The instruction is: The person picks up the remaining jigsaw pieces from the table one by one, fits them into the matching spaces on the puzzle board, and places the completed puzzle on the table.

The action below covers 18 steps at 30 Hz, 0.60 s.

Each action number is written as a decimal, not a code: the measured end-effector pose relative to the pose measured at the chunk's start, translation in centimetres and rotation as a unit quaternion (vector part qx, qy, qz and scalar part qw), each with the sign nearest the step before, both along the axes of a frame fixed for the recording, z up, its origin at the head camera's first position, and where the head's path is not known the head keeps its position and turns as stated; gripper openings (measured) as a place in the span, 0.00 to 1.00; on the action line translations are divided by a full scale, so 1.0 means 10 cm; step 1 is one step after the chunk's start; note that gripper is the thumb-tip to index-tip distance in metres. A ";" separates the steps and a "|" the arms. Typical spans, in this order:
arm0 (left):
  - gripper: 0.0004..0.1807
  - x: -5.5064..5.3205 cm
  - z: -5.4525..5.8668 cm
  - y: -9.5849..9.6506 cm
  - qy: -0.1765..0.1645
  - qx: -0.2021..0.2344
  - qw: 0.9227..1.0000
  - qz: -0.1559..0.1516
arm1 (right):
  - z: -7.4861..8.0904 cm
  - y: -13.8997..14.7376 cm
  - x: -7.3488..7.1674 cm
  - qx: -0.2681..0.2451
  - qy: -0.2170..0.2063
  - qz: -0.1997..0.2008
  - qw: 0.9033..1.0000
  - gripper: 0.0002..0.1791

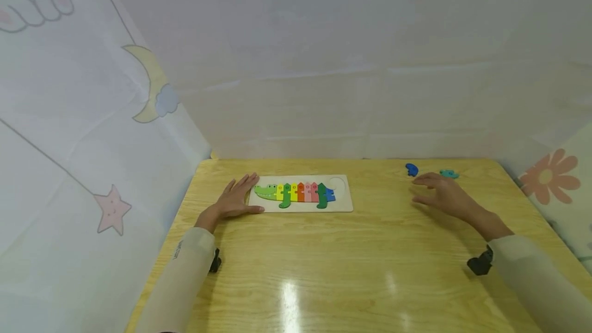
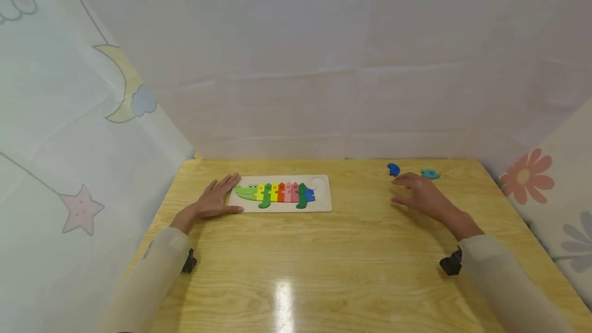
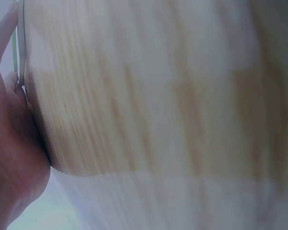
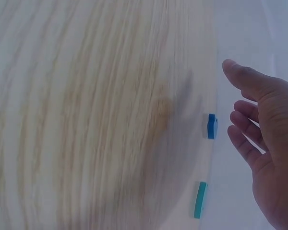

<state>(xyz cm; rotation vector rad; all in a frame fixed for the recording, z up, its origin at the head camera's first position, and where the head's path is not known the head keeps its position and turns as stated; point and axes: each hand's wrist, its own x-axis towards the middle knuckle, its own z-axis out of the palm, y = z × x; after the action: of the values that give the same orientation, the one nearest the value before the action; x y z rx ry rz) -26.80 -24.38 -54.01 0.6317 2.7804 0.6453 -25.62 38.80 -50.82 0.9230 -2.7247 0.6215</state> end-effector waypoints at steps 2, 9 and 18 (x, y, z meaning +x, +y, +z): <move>0.62 0.01 0.00 0.00 -0.001 0.003 1.000 -0.001 | 0.00 0.04 0.01 0.002 0.009 -0.001 1.000 0.29; 0.60 0.03 0.02 0.00 -0.003 -0.002 1.000 0.002 | 0.02 0.20 -0.03 0.009 0.033 -0.002 0.999 0.31; 0.60 0.03 0.03 0.00 -0.007 -0.002 1.000 0.005 | 0.08 0.34 -0.05 0.007 0.056 -0.022 0.998 0.31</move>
<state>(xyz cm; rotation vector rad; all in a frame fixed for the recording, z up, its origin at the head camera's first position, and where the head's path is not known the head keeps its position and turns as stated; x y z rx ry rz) -26.51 -24.40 -53.67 0.6109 2.7736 0.6433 -26.13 42.15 -50.00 0.8720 -2.6442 0.5277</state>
